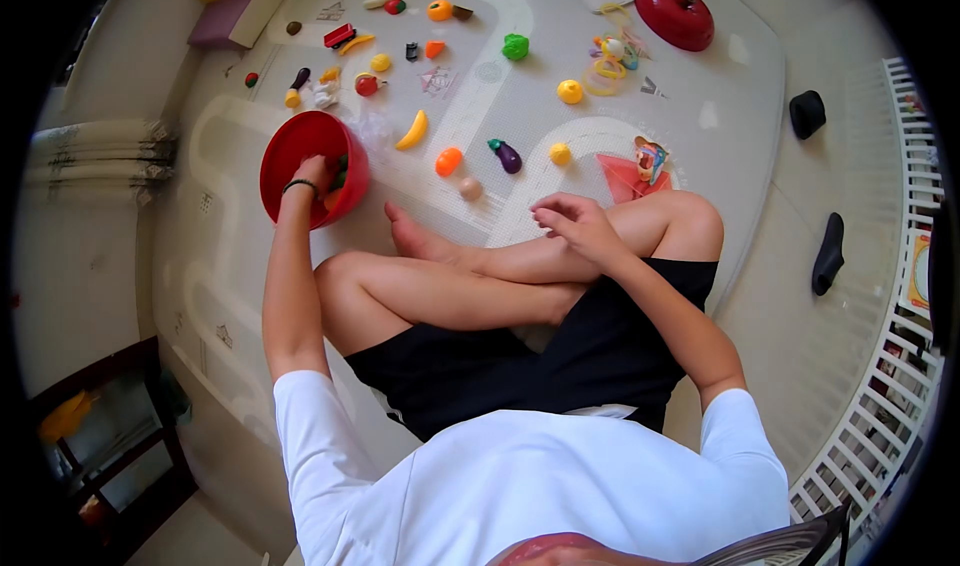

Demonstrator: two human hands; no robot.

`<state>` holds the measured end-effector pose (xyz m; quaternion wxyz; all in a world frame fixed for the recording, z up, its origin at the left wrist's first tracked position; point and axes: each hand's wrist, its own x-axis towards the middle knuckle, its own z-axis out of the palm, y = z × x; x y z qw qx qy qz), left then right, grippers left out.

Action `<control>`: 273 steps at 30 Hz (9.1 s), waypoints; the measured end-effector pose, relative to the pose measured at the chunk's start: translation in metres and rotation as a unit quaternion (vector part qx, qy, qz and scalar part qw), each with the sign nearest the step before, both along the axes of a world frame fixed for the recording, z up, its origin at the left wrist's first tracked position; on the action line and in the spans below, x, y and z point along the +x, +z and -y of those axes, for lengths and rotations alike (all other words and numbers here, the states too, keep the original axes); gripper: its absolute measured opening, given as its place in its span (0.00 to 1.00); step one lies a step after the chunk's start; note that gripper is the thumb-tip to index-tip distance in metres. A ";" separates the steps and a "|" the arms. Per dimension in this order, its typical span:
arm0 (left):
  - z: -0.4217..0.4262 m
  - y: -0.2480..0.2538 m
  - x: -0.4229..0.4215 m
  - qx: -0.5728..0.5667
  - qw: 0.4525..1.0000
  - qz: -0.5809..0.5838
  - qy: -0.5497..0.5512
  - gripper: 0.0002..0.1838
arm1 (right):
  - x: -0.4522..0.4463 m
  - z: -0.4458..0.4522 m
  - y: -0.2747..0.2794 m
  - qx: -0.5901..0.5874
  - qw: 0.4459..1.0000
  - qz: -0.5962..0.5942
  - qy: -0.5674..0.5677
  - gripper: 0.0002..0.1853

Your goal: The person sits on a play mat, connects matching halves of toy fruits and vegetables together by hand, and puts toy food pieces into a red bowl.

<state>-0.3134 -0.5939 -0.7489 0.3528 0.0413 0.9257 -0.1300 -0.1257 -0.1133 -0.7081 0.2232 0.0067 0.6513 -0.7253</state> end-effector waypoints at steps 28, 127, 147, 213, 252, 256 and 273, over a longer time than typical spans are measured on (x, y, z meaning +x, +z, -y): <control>-0.206 -0.022 0.012 0.141 0.944 -0.287 0.075 0.12 | -0.123 -0.044 -0.064 0.486 0.837 -0.198 0.157 0.12; -0.270 0.158 0.261 0.881 0.290 0.206 0.312 0.30 | 0.067 0.007 0.145 -0.147 0.960 -0.237 -0.011 0.24; -0.287 0.201 0.281 0.878 0.323 0.080 0.344 0.27 | 0.071 0.032 0.152 -0.086 0.954 -0.280 -0.064 0.25; -0.289 0.197 0.284 0.888 0.332 0.009 0.317 0.29 | 0.089 0.024 0.149 0.038 0.897 -0.430 -0.092 0.21; -0.282 0.188 0.270 0.844 0.465 -0.058 0.262 0.28 | 0.081 0.034 0.133 -0.087 0.942 -0.315 -0.081 0.20; -0.279 0.193 0.267 0.842 0.462 0.006 0.280 0.28 | 0.077 0.026 0.130 -0.172 0.960 -0.215 -0.057 0.23; -0.269 0.227 0.261 0.528 0.697 -0.425 -0.233 0.21 | 0.075 0.021 0.141 -0.383 0.911 0.151 0.000 0.21</control>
